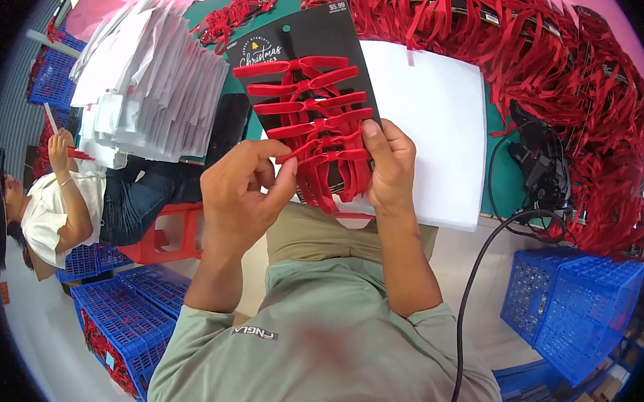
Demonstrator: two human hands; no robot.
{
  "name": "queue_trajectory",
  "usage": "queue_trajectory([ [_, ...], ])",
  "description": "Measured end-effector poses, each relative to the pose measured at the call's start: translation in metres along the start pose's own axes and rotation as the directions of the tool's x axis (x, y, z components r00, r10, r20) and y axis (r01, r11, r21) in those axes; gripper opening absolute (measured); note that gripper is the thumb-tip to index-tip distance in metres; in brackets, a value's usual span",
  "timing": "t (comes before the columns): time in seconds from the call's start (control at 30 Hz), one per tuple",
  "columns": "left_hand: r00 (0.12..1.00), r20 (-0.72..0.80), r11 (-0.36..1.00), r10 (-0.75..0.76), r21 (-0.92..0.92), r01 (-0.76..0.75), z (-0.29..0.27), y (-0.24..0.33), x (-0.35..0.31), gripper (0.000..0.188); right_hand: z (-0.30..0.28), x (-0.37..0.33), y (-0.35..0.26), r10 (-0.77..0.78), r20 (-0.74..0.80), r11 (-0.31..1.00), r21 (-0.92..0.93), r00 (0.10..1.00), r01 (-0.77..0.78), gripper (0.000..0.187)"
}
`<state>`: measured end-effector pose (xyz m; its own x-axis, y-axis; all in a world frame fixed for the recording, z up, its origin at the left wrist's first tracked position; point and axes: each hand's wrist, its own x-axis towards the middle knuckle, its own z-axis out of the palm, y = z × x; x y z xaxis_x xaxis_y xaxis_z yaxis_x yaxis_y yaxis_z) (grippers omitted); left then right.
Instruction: Packaging red elastic accessories by wrapping them in protective white paper and stacking them.
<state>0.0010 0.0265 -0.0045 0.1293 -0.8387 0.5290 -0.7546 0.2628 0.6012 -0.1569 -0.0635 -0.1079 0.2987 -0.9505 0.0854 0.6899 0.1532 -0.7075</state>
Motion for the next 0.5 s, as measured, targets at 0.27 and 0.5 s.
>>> queue_trajectory([
  [0.27, 0.915, 0.042, 0.907, -0.401, -0.122, 0.403, -0.014, -0.02, -0.017, 0.017, 0.005, 0.001, -0.004, -0.02, -0.071, 1.0, -0.003, 0.997, 0.019, 0.023],
  [0.5, 0.959, -0.028, 0.932, -0.283, -0.244, 0.268, 0.003, -0.015, -0.043, 0.025, 0.007, 0.002, -0.007, -0.023, -0.085, 1.0, -0.009, 0.996, 0.022, 0.023],
])
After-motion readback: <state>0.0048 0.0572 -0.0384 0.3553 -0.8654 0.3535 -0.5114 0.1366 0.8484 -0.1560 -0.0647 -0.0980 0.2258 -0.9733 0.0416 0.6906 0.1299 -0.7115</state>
